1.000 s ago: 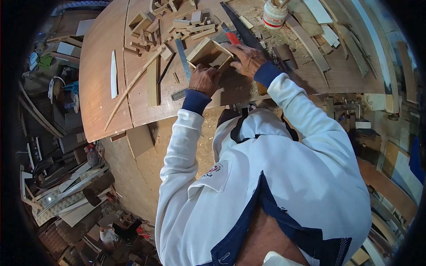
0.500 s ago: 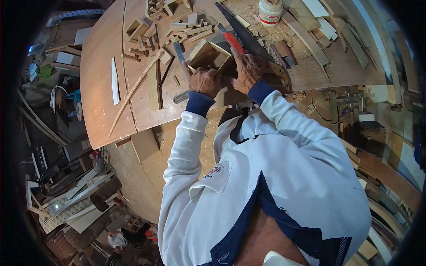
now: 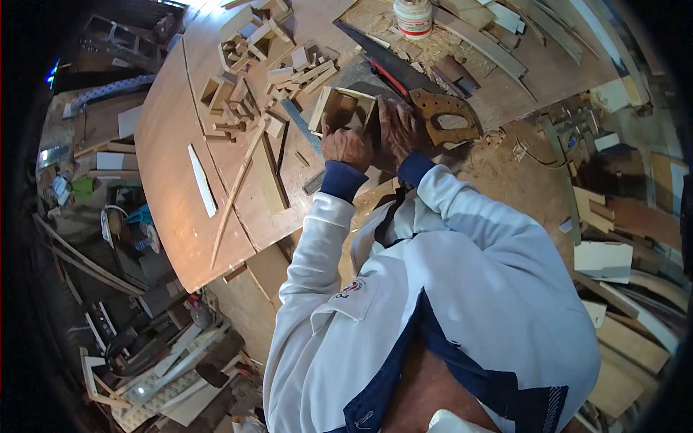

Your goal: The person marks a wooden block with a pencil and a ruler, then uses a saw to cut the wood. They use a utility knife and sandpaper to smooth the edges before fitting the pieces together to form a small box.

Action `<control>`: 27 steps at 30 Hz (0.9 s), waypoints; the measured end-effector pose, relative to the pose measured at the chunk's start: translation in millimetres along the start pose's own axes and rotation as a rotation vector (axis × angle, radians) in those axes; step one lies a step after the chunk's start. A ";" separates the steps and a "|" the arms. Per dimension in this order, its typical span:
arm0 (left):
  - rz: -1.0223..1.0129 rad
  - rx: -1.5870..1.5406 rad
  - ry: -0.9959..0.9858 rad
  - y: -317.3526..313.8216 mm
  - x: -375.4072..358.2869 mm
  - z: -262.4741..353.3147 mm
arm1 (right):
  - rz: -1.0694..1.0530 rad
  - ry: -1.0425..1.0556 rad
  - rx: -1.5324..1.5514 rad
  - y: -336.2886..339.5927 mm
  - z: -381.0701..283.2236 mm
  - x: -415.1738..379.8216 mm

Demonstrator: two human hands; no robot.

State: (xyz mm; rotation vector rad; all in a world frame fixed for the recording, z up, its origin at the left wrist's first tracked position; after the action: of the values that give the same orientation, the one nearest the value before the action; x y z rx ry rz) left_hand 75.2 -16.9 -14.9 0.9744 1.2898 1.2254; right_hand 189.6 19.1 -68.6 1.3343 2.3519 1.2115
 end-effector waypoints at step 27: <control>-0.115 -0.073 0.004 0.2 9.0 0.1 | 0.024 -0.089 -0.115 -27.3 21.7 7.0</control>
State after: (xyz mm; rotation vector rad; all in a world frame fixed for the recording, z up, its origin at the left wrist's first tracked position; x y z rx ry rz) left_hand 74.4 -8.0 -16.1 0.8349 1.2775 1.1783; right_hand 179.1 29.6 -101.0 1.3539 2.1778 1.2466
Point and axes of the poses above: each hand's wrist, its own x-axis towards the middle knuckle, its own y-axis out of the back of the hand, z = x × y, the point moved 2 cm from there along x, towards the middle knuckle, and after that the axes turned 14 degrees about -z, right-handed, at the moved point
